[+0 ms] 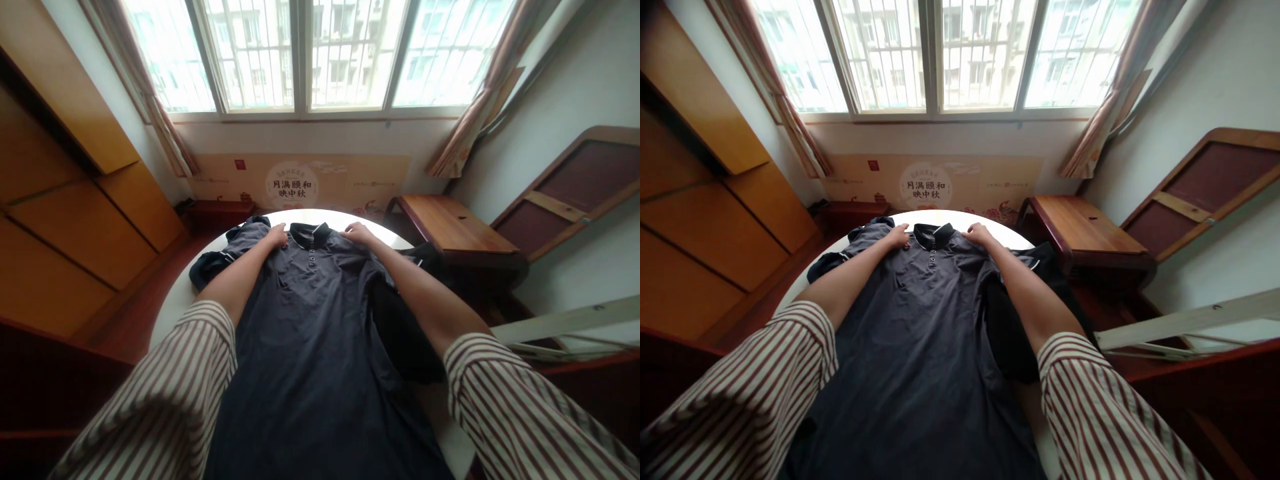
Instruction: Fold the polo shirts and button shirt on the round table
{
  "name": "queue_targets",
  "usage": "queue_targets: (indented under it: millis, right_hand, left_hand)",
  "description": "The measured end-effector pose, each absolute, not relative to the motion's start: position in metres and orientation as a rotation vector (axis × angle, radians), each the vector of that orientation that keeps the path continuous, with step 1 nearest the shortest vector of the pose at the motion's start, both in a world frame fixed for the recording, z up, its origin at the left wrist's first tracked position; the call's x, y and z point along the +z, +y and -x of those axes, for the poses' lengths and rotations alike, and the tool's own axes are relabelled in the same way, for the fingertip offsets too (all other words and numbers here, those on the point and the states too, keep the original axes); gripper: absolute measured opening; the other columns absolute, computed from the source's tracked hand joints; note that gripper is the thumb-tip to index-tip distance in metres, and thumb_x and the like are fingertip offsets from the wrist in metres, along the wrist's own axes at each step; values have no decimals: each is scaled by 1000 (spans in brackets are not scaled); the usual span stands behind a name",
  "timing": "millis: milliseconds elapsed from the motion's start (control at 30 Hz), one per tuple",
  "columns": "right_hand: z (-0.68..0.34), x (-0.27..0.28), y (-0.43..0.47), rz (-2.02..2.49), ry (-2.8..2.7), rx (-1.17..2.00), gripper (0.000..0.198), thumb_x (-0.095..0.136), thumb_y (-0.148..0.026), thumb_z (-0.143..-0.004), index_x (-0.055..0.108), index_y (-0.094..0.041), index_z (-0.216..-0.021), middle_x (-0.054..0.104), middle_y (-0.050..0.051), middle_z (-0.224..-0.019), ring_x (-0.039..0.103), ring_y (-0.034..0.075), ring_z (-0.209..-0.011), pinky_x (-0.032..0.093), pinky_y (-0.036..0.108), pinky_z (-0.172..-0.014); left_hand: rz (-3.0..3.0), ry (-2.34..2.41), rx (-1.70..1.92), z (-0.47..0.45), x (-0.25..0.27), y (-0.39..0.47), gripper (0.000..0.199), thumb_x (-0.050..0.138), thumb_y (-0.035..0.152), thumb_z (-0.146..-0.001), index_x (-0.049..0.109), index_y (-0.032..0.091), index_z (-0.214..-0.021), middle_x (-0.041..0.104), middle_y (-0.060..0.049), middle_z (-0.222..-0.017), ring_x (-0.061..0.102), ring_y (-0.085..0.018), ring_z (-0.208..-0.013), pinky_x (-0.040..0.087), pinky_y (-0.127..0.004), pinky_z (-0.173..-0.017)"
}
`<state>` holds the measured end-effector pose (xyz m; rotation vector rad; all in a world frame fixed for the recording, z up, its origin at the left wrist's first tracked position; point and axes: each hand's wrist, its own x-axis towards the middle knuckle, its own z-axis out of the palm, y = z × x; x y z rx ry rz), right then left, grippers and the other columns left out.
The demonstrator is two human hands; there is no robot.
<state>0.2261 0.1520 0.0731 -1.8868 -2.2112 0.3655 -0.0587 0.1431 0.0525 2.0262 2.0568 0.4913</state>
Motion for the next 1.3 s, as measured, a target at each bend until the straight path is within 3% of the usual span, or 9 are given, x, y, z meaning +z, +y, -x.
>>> queue_targets:
  millis: [100, 300, 467, 600, 767, 900, 1000, 1133, 1300]
  right_hand:
    - [-222, 60, 163, 1898, -2255, 422, 33, 72, -36, -84, 76, -9, -103, 76, 13, -89, 70, 19, -74, 52, 22, -64]
    - [-217, 47, 180, 1867, -2305, 351, 21, 66, -21, -85, 75, -12, -101, 74, 13, -106, 67, 23, -99, 50, 23, -80]
    - [-204, 52, 193, 1885, -2232, 194, 35, 47, -27, -98, 62, -12, -126, 65, 18, -126, 62, 27, -113, 49, 33, -90]
    - [-195, 53, 184, 1874, -2266, 110, 42, 50, -30, -98, 55, -9, -134, 59, 23, -129, 58, 32, -117, 48, 39, -94]
    - [-180, 55, 163, 1588, -2535, -36, 51, 52, -13, -92, 50, -20, -143, 50, 17, -138, 49, 29, -122, 45, 36, -97]
    - [-158, 60, 165, 1380, -2740, -269, 62, 47, -10, -92, 40, -23, -152, 48, 19, -138, 47, 31, -119, 47, 35, -88]
    - [-146, 62, 172, 1359, -2779, -346, 51, 40, -14, -97, 48, -23, -146, 53, 19, -132, 50, 30, -115, 46, 34, -82]
    - [-145, 60, 178, 1259, -2811, -428, 39, 34, -14, -99, 68, -13, -119, 55, 22, -130, 49, 30, -117, 43, 37, -84]
    - [-154, 56, 179, 1063, -2860, -564, 41, 30, -11, -99, 70, -4, -105, 54, 25, -131, 46, 33, -119, 39, 41, -91]
  left_hand:
    - [-1978, 2068, 444, 62, 38, 155, 45, 67, 17, -82, 64, 10, -126, 73, -13, -112, 73, -19, -86, 53, -23, -83]
    - [-1953, 2141, 469, 67, 36, 172, 25, 60, 21, -88, 74, 13, -107, 72, -13, -115, 67, -24, -111, 48, -25, -96]
    - [-1895, 2273, 537, 72, 47, 186, 36, 41, 16, -96, 66, 7, -120, 62, -20, -131, 58, -26, -124, 44, -31, -105]
    - [-1889, 2272, 493, 65, 46, 185, 43, 49, 11, -89, 56, 3, -130, 59, -23, -132, 57, -29, -126, 45, -34, -105]
    - [-2146, 2061, 468, 42, 33, 157, 65, 53, 6, -84, 42, 15, -147, 44, -16, -150, 46, -27, -137, 38, -33, -112]
    - [-2414, 1847, 367, 30, 23, 134, 59, 45, 17, -93, 37, 19, -152, 32, -13, -160, 33, -27, -146, 31, -40, -118]
    - [-2413, 1865, 309, 26, 15, 125, 56, 36, 29, -100, 33, 16, -155, 28, -15, -162, 31, -30, -147, 30, -46, -118]
    - [-2398, 1925, 332, 23, 6, 121, 57, 29, 32, -101, 30, 16, -156, 26, -13, -163, 30, -30, -148, 28, -50, -118]
    - [-2409, 1919, 337, 22, 5, 121, 58, 30, 30, -101, 30, 15, -156, 23, -11, -164, 29, -30, -148, 27, -51, -119]
